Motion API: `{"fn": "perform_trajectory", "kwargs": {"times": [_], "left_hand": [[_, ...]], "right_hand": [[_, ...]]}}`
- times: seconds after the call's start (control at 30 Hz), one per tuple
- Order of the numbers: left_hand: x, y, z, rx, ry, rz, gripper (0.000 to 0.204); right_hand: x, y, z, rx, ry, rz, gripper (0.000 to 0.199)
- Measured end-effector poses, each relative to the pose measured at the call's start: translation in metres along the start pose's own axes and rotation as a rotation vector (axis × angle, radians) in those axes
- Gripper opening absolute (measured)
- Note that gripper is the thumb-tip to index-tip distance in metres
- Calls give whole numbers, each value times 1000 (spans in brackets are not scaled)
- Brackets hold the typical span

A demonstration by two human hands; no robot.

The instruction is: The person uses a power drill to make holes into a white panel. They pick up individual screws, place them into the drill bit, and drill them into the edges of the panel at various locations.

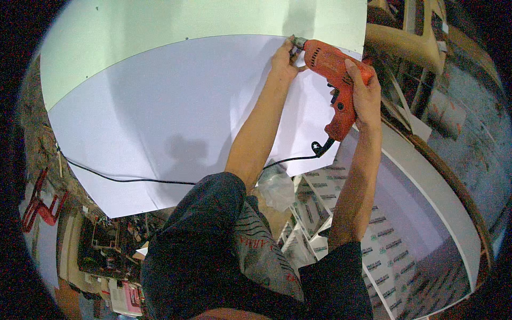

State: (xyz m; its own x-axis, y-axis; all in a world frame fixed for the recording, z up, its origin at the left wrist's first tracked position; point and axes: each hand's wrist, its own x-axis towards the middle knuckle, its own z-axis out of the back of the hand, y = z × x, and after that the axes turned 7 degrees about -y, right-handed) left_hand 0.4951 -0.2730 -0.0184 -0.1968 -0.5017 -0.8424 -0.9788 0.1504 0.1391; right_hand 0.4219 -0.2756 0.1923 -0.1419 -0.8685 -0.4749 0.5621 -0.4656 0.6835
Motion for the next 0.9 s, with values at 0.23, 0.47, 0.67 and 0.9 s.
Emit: {"fn": "perform_trajectory", "kwargs": {"times": [0.23,0.47,0.67,0.9], "left_hand": [[3,4,0,-44,20,-15,27],[3,10,2,-167,2,-62,25],[-18,16,-22,-614,405,111,34],[-16,11,-46,-450,367,82,19]], "right_hand": [[-1,10,-12,-77,-52,76,37],[1,23,-19,-256,-51,66,38],[16,27,-21,-399,-86,283,42],[16,46,-22,-361,2,74,42]]}}
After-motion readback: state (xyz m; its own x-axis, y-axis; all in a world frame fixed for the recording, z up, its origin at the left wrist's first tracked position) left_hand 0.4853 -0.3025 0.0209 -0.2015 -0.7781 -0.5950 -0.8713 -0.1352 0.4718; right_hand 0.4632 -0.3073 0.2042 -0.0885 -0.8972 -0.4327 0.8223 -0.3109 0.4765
